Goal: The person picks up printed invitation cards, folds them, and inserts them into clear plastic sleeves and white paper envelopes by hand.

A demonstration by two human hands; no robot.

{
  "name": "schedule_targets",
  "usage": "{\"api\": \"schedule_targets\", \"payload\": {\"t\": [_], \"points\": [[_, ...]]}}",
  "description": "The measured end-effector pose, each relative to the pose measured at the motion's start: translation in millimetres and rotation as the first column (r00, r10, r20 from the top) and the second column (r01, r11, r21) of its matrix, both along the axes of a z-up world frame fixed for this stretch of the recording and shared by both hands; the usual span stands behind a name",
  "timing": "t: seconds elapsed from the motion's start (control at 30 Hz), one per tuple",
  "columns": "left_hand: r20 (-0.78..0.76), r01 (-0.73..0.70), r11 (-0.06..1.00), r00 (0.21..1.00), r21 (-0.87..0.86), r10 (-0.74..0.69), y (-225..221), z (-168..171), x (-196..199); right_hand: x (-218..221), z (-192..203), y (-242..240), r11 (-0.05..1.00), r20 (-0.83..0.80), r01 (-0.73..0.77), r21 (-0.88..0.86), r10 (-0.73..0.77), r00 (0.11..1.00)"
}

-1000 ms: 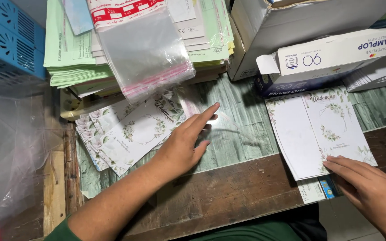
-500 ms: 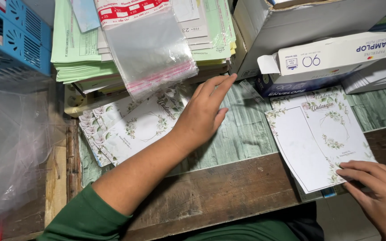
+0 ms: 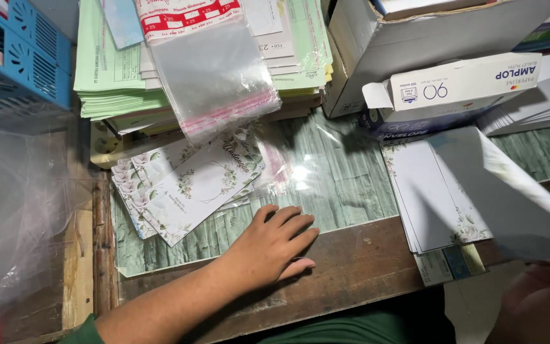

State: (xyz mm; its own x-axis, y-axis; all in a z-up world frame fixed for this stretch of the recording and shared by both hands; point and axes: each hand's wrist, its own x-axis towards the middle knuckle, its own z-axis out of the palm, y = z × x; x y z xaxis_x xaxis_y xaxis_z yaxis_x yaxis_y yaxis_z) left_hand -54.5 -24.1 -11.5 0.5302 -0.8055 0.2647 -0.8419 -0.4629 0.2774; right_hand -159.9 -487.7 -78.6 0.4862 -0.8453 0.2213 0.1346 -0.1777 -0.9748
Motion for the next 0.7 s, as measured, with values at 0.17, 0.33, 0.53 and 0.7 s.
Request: {"api": "schedule_targets", "payload": {"t": [0.17, 0.33, 0.53, 0.7], "points": [[-0.004, -0.110, 0.989, 0.994, -0.104, 0.110, -9, 0, 0, -11, 22, 79, 0.975, -0.310, -0.195, 0.106, 0.219, 0.925], [-0.063, -0.245, 0.946, 0.969, -0.213, 0.237, -4, -5, 3, 5, 68, 169, 0.982, -0.847, -0.135, 0.128, 0.180, 0.501], [-0.125, -0.254, 0.958, 0.963, -0.132, 0.238, -3, -11, 0, -3, 57, 193, 0.771, -0.581, -0.636, -0.020, 0.508, 0.635], [-0.160, -0.128, 0.992, 0.979, 0.020, 0.130, -5, -14, -1, 9, 61, 196, 0.383, -0.404, -0.813, -0.439, 0.724, 0.559]]}}
